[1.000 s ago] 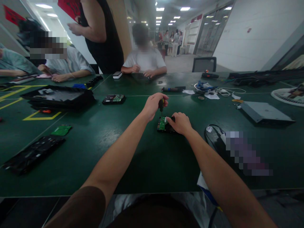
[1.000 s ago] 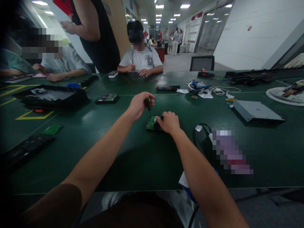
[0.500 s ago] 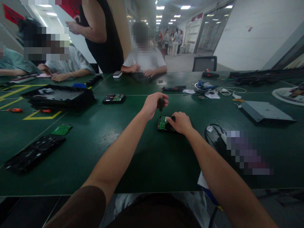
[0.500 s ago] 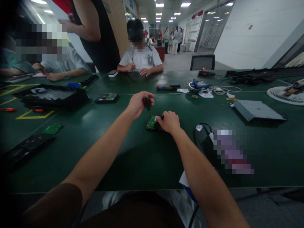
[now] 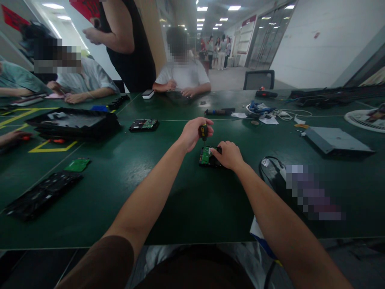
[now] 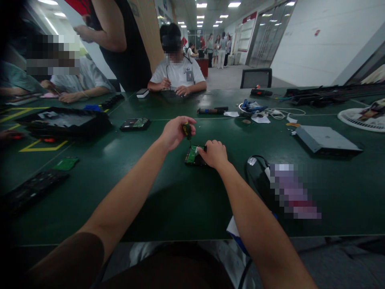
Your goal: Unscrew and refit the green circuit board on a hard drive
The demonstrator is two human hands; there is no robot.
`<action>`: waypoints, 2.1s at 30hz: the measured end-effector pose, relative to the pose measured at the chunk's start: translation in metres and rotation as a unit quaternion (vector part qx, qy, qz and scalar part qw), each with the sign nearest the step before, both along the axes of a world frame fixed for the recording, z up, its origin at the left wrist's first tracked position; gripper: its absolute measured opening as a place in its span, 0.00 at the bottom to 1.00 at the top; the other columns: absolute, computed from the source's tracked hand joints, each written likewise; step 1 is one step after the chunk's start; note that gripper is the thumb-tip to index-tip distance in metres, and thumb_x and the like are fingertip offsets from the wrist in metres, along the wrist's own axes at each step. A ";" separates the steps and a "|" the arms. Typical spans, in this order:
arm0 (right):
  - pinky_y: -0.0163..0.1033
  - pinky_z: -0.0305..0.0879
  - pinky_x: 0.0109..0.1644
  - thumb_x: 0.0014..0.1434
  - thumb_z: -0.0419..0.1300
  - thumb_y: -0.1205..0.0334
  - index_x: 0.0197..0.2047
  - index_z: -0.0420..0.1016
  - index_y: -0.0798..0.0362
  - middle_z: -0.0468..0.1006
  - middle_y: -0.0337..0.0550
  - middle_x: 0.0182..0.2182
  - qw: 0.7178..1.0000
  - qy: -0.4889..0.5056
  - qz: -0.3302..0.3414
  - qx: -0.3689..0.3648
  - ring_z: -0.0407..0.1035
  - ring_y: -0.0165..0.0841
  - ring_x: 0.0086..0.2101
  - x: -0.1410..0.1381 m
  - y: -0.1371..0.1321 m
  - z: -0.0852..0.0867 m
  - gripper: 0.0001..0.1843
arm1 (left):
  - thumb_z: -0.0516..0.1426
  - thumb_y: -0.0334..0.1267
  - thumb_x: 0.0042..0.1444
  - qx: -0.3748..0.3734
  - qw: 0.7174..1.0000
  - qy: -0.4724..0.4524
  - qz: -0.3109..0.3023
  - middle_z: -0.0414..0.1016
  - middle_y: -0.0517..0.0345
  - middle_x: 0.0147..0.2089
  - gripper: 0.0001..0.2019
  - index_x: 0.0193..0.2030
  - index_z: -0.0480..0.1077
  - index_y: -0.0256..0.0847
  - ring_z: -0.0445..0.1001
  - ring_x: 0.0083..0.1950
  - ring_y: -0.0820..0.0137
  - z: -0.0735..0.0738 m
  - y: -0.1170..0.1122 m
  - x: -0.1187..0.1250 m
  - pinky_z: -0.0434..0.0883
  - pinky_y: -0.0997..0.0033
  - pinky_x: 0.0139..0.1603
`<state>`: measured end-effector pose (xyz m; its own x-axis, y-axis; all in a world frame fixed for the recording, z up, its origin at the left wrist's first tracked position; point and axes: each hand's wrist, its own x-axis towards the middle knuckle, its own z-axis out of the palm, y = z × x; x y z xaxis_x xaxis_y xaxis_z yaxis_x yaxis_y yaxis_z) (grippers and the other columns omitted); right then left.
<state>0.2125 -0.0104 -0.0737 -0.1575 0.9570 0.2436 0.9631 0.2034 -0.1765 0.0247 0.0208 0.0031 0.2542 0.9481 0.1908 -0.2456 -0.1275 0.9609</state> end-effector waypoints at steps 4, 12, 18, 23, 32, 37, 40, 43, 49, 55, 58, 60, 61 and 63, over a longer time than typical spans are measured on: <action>0.51 0.65 0.52 0.70 0.51 0.36 0.50 0.78 0.52 0.79 0.57 0.49 1.000 0.006 0.003 -0.006 0.71 0.49 0.49 0.001 0.000 0.000 0.29 | 0.55 0.40 0.56 0.031 0.999 0.025 0.021 0.78 0.53 0.35 0.08 0.35 0.73 0.39 0.77 0.37 0.67 0.000 0.001 0.000 0.76 0.65 0.42; 0.51 0.65 0.50 0.70 0.50 0.36 0.48 0.78 0.53 0.79 0.57 0.48 1.000 -0.005 0.001 -0.002 0.71 0.49 0.48 -0.001 -0.001 0.000 0.29 | 0.54 0.39 0.58 0.033 0.998 0.004 0.060 0.75 0.56 0.29 0.07 0.40 0.70 0.41 0.75 0.31 0.67 0.001 0.001 -0.001 0.74 0.64 0.37; 0.50 0.65 0.50 0.70 0.50 0.36 0.48 0.78 0.52 0.79 0.56 0.48 1.000 0.001 0.002 -0.012 0.71 0.48 0.48 -0.001 -0.001 0.003 0.29 | 0.59 0.38 0.53 0.039 0.996 0.004 0.082 0.75 0.57 0.33 0.05 0.36 0.73 0.40 0.75 0.35 0.69 -0.001 0.005 -0.003 0.73 0.68 0.38; 0.51 0.64 0.52 0.70 0.51 0.37 0.49 0.78 0.52 0.78 0.56 0.49 1.000 0.008 -0.002 -0.015 0.71 0.49 0.50 -0.001 -0.001 0.003 0.28 | 0.56 0.38 0.57 0.009 0.999 -0.040 0.023 0.76 0.57 0.31 0.07 0.39 0.72 0.40 0.76 0.33 0.68 0.000 0.002 -0.003 0.76 0.65 0.41; 0.51 0.66 0.52 0.70 0.50 0.37 0.49 0.79 0.52 0.80 0.56 0.49 1.000 0.000 -0.004 -0.007 0.71 0.49 0.50 -0.001 -0.002 0.003 0.29 | 0.58 0.47 0.67 0.176 0.961 0.201 0.070 0.78 0.55 0.35 0.12 0.38 0.73 0.40 0.73 0.35 0.71 0.004 -0.006 0.001 0.70 0.70 0.38; 0.50 0.65 0.53 0.70 0.51 0.36 0.50 0.78 0.52 0.80 0.57 0.49 1.000 0.002 -0.009 -0.007 0.71 0.49 0.50 -0.002 -0.003 0.004 0.29 | 0.62 0.43 0.64 0.230 0.938 0.256 0.038 0.78 0.56 0.35 0.08 0.41 0.74 0.40 0.73 0.35 0.70 0.009 -0.011 -0.003 0.68 0.69 0.38; 0.51 0.65 0.53 0.70 0.50 0.35 0.50 0.79 0.53 0.80 0.57 0.49 1.000 0.001 -0.006 -0.004 0.71 0.49 0.50 -0.002 -0.004 0.003 0.30 | 0.64 0.42 0.61 0.243 0.933 0.266 0.024 0.77 0.55 0.36 0.08 0.41 0.74 0.40 0.72 0.35 0.70 0.011 -0.013 -0.005 0.68 0.68 0.38; 0.51 0.66 0.52 0.71 0.47 0.35 0.50 0.79 0.53 0.80 0.58 0.48 1.000 0.000 0.000 0.004 0.72 0.49 0.49 -0.001 -0.003 0.003 0.32 | 0.64 0.42 0.61 0.251 0.931 0.266 0.018 0.78 0.55 0.37 0.08 0.42 0.75 0.39 0.72 0.35 0.70 0.012 -0.013 -0.006 0.67 0.67 0.38; 0.51 0.66 0.52 0.71 0.47 0.35 0.49 0.78 0.53 0.79 0.57 0.48 1.000 0.003 -0.003 -0.003 0.72 0.49 0.49 -0.001 -0.002 0.003 0.32 | 0.63 0.42 0.62 0.266 0.912 0.305 0.060 0.78 0.55 0.37 0.08 0.42 0.76 0.40 0.72 0.35 0.69 0.014 -0.015 -0.007 0.65 0.67 0.38; 0.49 0.65 0.51 0.71 0.47 0.34 0.47 0.78 0.52 0.80 0.55 0.46 1.000 0.029 0.003 0.001 0.71 0.48 0.48 -0.002 -0.002 0.002 0.32 | 0.64 0.41 0.62 0.254 0.924 0.276 0.066 0.79 0.55 0.37 0.07 0.41 0.75 0.40 0.73 0.36 0.69 0.016 -0.013 -0.006 0.67 0.67 0.40; 0.48 0.65 0.51 0.72 0.47 0.38 0.47 0.78 0.52 0.80 0.55 0.47 0.995 0.080 -0.029 0.046 0.71 0.47 0.47 0.005 0.003 0.008 0.29 | 0.64 0.40 0.62 0.249 0.930 0.255 0.095 0.78 0.55 0.38 0.06 0.41 0.75 0.40 0.73 0.37 0.69 0.018 -0.013 -0.007 0.68 0.67 0.41; 0.48 0.64 0.54 0.74 0.46 0.45 0.48 0.77 0.53 0.80 0.57 0.48 0.983 0.121 -0.086 0.106 0.71 0.46 0.49 0.019 0.007 0.013 0.25 | 0.61 0.40 0.64 0.242 0.936 0.235 0.102 0.78 0.55 0.38 0.06 0.43 0.74 0.40 0.74 0.37 0.69 0.019 -0.013 -0.007 0.70 0.67 0.42; 0.47 0.64 0.55 0.74 0.47 0.50 0.49 0.77 0.54 0.80 0.57 0.48 0.975 0.138 -0.115 0.129 0.71 0.45 0.49 0.028 0.010 0.015 0.22 | 0.60 0.40 0.66 0.236 0.939 0.227 0.101 0.77 0.55 0.38 0.06 0.45 0.73 0.40 0.75 0.37 0.69 0.020 -0.013 -0.007 0.70 0.67 0.42; 0.47 0.64 0.55 0.72 0.49 0.57 0.50 0.77 0.56 0.81 0.58 0.46 0.960 0.157 -0.172 0.155 0.72 0.46 0.50 0.049 0.015 0.017 0.18 | 0.57 0.40 0.68 0.224 0.945 0.217 0.099 0.76 0.56 0.38 0.07 0.48 0.71 0.40 0.76 0.35 0.70 0.019 -0.014 -0.007 0.71 0.67 0.40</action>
<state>0.2615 0.0048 -0.0567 0.2835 0.8129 0.5087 0.8915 -0.0280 -0.4521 0.0175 0.0073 0.0220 0.2269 0.8343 0.5024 0.2306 -0.5472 0.8046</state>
